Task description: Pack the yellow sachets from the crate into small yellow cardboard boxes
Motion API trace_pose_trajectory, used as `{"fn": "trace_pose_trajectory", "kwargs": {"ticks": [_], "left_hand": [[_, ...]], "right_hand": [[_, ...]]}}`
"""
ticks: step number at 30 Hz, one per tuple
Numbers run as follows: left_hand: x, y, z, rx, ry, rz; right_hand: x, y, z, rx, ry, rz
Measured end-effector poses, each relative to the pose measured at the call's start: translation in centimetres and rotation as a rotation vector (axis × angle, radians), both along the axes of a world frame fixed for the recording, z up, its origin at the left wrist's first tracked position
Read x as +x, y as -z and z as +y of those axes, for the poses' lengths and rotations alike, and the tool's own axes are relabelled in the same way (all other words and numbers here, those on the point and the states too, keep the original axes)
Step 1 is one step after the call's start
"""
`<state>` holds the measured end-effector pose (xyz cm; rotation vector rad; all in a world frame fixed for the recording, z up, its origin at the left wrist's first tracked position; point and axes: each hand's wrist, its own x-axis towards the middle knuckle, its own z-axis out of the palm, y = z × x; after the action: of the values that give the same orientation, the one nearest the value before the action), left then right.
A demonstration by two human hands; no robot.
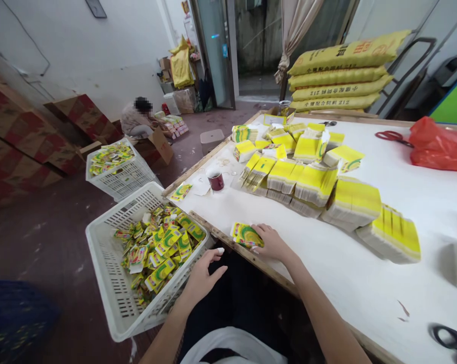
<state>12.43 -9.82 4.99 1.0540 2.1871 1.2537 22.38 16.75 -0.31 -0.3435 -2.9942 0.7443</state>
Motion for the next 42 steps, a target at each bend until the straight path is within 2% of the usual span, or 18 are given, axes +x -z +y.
{"fn": "trace_pose_trajectory", "kwargs": {"ticks": [2, 6, 8, 14, 21, 23, 26, 28, 31, 33, 34, 38, 40, 42], "left_hand": [[0.2, 0.3, -0.1, -0.008, 0.009, -0.014], [0.4, 0.4, 0.1, -0.007, 0.027, -0.021], [0.4, 0.3, 0.4, -0.010, 0.030, -0.023], [0.8, 0.2, 1.0, -0.013, 0.095, -0.039], [1.4, 0.6, 0.7, 0.019, 0.091, -0.077], [1.4, 0.8, 0.5, 0.011, 0.084, -0.122], [1.4, 1.3, 0.8, 0.019, 0.068, -0.264], [1.5, 1.6, 1.6, 0.152, 0.043, -0.412], [2.1, 1.4, 3.4, 0.486, -0.033, -0.597], [2.4, 0.6, 4.5, 0.591, -0.084, -0.653], [2.5, 0.1, 4.9, 0.607, -0.115, -0.665], [2.3, -1.4, 5.8, 0.682, -0.330, -0.684], [2.0, -1.3, 5.8, 0.700, -0.406, -0.674], [1.9, -0.7, 5.5, 0.692, -0.423, -0.664]], "right_hand": [[0.8, -0.2, -0.8, 0.057, 0.055, 0.034], [1.9, -0.3, -2.9, 0.184, 0.371, 0.116], [2.2, 0.1, -3.9, 0.173, 0.457, 0.150], [2.4, 1.1, -5.4, 0.145, 0.485, 0.246], [1.8, 0.1, -6.0, 0.164, 0.529, 0.277], [1.9, -0.4, -6.2, 0.076, 0.564, 0.272], [2.2, -1.8, -6.7, -0.165, 0.676, 0.260], [2.5, -3.2, -7.6, -0.310, 0.690, 0.287], [2.5, -5.1, -10.1, -0.445, 0.473, 0.328], [2.3, -5.9, -12.2, -0.549, 0.307, 0.356], [2.1, -6.2, -13.2, -0.616, 0.271, 0.384], [1.6, -6.6, -16.1, -0.869, 0.262, 0.474], [1.5, -6.6, -16.6, -0.937, 0.252, 0.463], [1.4, -6.3, -16.4, -0.964, 0.260, 0.445]]}}
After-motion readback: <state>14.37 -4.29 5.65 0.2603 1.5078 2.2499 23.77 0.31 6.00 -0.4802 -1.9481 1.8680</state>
